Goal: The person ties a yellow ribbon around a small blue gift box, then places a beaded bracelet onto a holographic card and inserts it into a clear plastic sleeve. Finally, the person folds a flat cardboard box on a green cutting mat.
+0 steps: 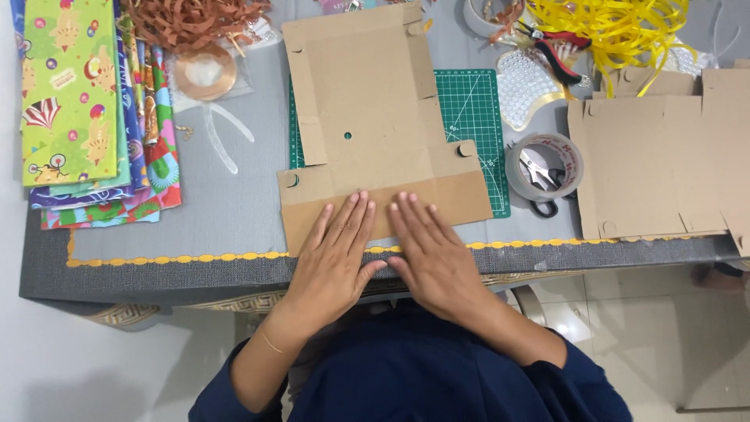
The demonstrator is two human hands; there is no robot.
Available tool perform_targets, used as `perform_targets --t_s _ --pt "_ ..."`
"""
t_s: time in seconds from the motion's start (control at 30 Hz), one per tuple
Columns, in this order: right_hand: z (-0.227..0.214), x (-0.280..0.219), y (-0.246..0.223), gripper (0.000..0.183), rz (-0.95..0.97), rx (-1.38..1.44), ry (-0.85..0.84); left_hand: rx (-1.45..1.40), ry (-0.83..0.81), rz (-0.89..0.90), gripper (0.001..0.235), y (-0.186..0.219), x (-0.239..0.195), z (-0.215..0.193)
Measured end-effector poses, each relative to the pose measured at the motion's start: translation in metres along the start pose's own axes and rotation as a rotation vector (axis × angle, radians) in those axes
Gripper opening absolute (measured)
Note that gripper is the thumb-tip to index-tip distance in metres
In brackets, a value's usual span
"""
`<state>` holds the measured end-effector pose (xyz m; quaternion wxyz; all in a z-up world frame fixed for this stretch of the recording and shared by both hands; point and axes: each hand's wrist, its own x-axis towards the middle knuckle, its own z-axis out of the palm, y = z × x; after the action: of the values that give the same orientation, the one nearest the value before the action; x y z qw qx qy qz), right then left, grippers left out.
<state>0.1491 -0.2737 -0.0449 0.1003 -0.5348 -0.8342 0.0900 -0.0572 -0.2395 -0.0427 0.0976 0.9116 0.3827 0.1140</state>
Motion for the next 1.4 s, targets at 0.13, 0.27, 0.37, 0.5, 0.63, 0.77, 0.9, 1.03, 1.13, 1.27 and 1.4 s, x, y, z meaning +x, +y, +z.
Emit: perform_targets --t_s 0.13,0.27,0.37,0.5,0.63,0.77,0.9,1.03,1.13,1.27,1.4 --pt "-0.014 -0.017 0.020 0.067 0.137 -0.085 -0.060 -0.017 -0.008 -0.023 0.075 -0.002 -0.001 0.000" --pt "-0.030 -0.031 0.046 0.064 0.249 -0.204 -0.026 0.019 -0.001 -0.034 0.069 -0.016 0.002 -0.005" --pt "-0.039 -0.027 0.061 0.063 0.091 -0.259 0.109 0.250 0.060 0.030 0.072 -0.034 0.004 -0.006" --pt "-0.042 -0.011 0.068 0.069 -0.008 -0.183 0.123 0.475 0.040 0.217 0.059 -0.039 0.011 -0.009" --pt "-0.037 -0.007 0.077 0.046 -0.128 -0.205 0.214 0.608 0.195 0.370 0.041 -0.055 0.008 -0.012" --pt "-0.085 -0.022 0.058 0.030 -0.122 0.185 0.390 0.200 0.261 0.238 0.029 -0.031 -0.017 -0.074" --pt "-0.090 -0.028 0.059 0.029 0.027 0.435 0.402 -0.296 0.355 -0.038 0.017 -0.018 -0.023 -0.105" --pt "-0.066 -0.010 0.069 0.050 0.251 0.565 0.416 -0.316 0.393 -0.328 0.023 -0.039 -0.015 -0.070" --pt "-0.052 0.004 0.068 0.067 0.324 0.464 0.385 -0.223 0.331 -0.437 0.031 -0.048 -0.009 -0.048" --pt "-0.051 0.006 0.056 0.040 0.099 -0.123 0.467 -0.167 0.338 -0.450 0.035 -0.056 -0.011 -0.033" --pt "0.001 0.024 0.042 0.036 -0.105 -0.033 0.362 -0.199 0.354 -0.462 0.035 -0.056 -0.013 -0.028"
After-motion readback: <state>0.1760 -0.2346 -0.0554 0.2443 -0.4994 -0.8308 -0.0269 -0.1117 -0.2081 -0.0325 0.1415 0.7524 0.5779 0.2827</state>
